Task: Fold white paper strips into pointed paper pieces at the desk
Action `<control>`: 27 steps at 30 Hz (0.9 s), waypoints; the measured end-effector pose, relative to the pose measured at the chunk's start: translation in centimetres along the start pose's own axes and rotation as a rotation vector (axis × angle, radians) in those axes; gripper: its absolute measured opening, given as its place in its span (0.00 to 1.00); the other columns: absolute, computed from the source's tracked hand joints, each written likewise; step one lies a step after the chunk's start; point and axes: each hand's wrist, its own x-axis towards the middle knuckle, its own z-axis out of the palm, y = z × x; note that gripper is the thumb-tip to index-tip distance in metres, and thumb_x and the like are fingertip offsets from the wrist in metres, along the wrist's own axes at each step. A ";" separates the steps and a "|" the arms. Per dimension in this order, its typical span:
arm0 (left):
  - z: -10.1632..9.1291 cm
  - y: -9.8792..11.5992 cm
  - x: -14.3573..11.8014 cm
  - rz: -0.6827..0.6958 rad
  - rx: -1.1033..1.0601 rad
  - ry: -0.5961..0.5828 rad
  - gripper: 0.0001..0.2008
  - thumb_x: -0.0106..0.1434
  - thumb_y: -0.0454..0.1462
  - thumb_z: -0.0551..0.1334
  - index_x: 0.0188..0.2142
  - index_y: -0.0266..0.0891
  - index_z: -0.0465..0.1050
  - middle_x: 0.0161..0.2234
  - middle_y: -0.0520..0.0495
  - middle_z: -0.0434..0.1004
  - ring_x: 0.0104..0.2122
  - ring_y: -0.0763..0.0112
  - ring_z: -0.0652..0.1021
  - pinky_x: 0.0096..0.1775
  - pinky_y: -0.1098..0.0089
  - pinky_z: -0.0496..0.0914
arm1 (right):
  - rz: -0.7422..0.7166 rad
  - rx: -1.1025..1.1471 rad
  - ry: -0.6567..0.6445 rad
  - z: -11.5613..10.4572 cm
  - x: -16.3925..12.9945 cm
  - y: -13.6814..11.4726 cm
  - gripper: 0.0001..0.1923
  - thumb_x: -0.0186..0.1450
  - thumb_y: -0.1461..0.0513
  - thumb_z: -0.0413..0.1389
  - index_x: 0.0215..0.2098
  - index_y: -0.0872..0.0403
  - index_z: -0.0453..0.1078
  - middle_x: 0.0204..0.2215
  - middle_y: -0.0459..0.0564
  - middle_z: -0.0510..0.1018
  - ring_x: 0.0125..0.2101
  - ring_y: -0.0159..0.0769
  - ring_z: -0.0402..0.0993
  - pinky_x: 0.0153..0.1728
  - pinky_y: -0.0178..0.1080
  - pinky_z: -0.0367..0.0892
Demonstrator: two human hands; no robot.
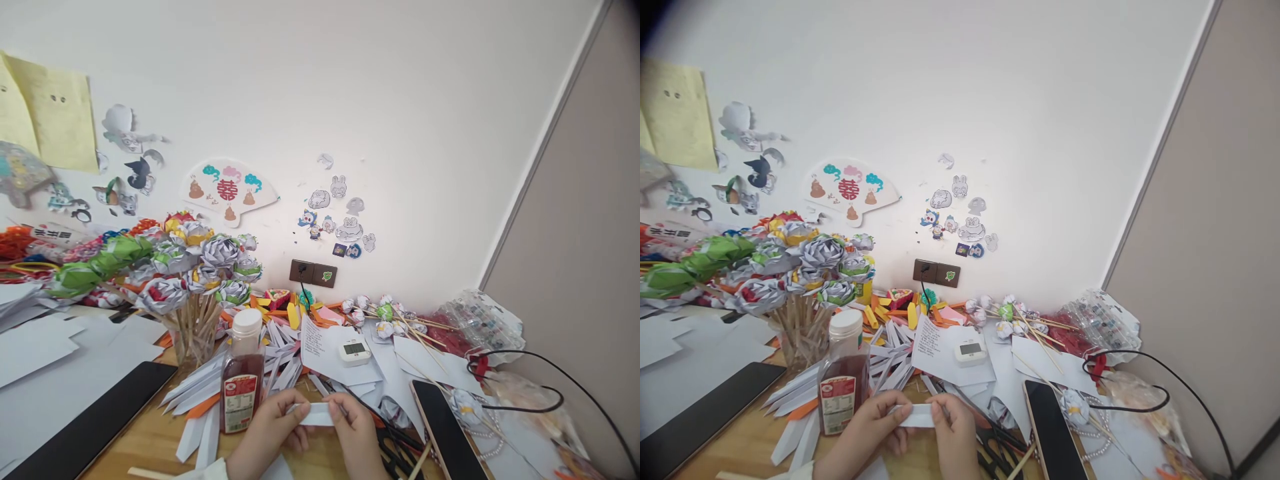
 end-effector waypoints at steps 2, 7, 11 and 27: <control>-0.1 -0.1 0.0 -0.006 -0.037 -0.005 0.19 0.44 0.50 0.61 0.24 0.36 0.64 0.17 0.54 0.72 0.15 0.74 0.72 0.17 0.76 0.62 | 0.028 0.043 -0.006 0.0 0.0 0.0 0.14 0.57 0.54 0.49 0.28 0.56 0.69 0.24 0.49 0.74 0.27 0.36 0.69 0.28 0.33 0.63; 0.1 0.0 -0.3 -0.009 -0.119 -0.015 0.16 0.48 0.48 0.59 0.24 0.36 0.64 0.18 0.52 0.73 0.16 0.76 0.73 0.18 0.78 0.61 | 0.034 0.144 -0.009 -0.1 -0.1 0.6 0.15 0.58 0.54 0.48 0.35 0.55 0.68 0.30 0.50 0.74 0.31 0.37 0.69 0.32 0.34 0.63; 0.1 -0.2 -0.1 -0.031 -0.078 0.006 0.18 0.46 0.50 0.60 0.23 0.36 0.63 0.16 0.53 0.72 0.14 0.76 0.71 0.16 0.78 0.61 | 0.056 0.160 0.044 0.0 -0.1 0.8 0.15 0.56 0.54 0.50 0.36 0.55 0.68 0.27 0.49 0.73 0.28 0.36 0.68 0.28 0.33 0.63; 0.0 1.1 -0.9 0.007 -0.279 -0.030 0.11 0.48 0.38 0.62 0.31 0.34 0.68 0.21 0.48 0.76 0.20 0.73 0.74 0.24 0.74 0.65 | 0.094 0.219 -0.024 0.1 0.1 -0.1 0.08 0.53 0.60 0.54 0.28 0.57 0.70 0.22 0.48 0.72 0.17 0.30 0.64 0.20 0.32 0.61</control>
